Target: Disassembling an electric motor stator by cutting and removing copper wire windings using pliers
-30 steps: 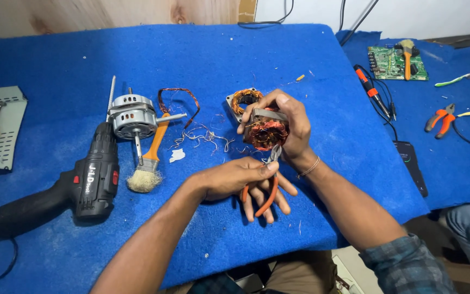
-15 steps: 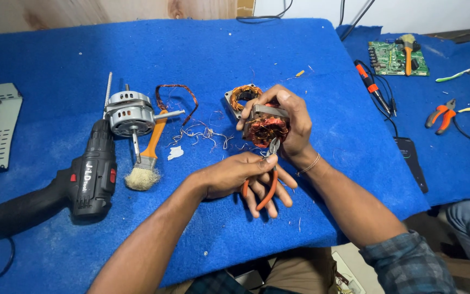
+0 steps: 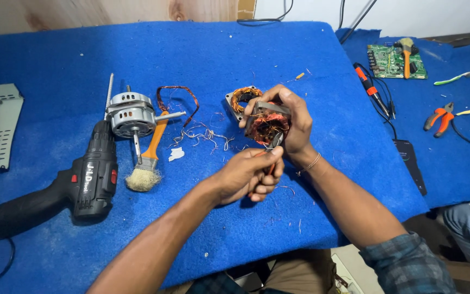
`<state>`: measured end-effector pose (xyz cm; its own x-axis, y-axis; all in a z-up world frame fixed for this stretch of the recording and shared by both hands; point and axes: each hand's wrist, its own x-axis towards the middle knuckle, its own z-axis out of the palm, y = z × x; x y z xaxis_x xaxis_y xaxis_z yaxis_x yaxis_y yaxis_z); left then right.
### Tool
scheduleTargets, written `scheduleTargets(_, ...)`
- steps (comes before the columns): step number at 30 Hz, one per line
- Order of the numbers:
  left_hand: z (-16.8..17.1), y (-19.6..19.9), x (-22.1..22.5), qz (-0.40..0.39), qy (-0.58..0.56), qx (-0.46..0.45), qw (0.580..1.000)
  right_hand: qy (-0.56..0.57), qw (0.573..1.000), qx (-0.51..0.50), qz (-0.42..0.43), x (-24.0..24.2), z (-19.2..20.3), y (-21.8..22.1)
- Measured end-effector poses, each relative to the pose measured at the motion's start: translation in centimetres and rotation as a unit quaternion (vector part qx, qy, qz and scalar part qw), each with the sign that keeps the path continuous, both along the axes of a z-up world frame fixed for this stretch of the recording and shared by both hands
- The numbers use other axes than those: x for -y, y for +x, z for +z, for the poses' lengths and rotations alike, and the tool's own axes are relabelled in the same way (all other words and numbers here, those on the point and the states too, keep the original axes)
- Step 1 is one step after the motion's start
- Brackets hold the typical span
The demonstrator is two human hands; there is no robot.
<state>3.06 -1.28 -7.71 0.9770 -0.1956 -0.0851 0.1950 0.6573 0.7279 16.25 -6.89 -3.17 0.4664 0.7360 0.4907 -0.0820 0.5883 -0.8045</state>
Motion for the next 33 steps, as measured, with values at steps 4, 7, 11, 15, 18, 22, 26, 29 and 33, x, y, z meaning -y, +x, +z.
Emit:
scheduleTargets(4, 2.4, -0.4, 1.9, 0.086, 0.070, -0.035, 0.993, -0.003, 1.000, 0.002, 0.012, -0.2, -0.5, 0.5)
scheduleTargets(7, 3.1, -0.6, 2.5, 0.109, 0.097, -0.051, 0.988, -0.023, 1.000, 0.004, 0.002, -0.2, -0.7, 0.1)
scheduleTargets(11, 3.0, -1.1, 2.7, 0.085, 0.274, 0.011, 0.958, -0.027, 0.997, -0.064, 0.018, -0.1, -0.1, -0.5)
scheduleTargets(15, 5.1, -2.8, 6.4, -0.075, 0.503, 0.233, 0.829, -0.062, 0.979, -0.192, -0.007, -0.5, -1.1, 0.9)
scheduleTargets(18, 7.4, -2.7, 7.4, -0.090, 0.518, 0.182, 0.831, -0.058, 0.987, -0.151, 0.019, -0.2, 0.4, 1.0)
scheduleTargets(22, 3.9, -1.3, 4.0, 0.061, 0.404, 0.108, 0.906, -0.083, 0.988, -0.104, -0.077, -0.2, 1.4, -0.1)
scheduleTargets(26, 3.9, -0.8, 0.1, 0.320, 0.383, 0.052, 0.865, -0.067, 0.990, -0.007, -0.125, -0.4, 0.7, 0.3)
scheduleTargets(29, 3.2, -0.4, -0.4, 0.427, 0.416, 0.021, 0.803, -0.055, 0.985, 0.084, -0.142, -0.5, 0.3, 0.5)
scheduleTargets(33, 2.7, -0.1, 0.6, 0.460, 0.432, -0.021, 0.776, -0.034, 0.973, 0.143, -0.180, -0.3, 0.6, -0.9)
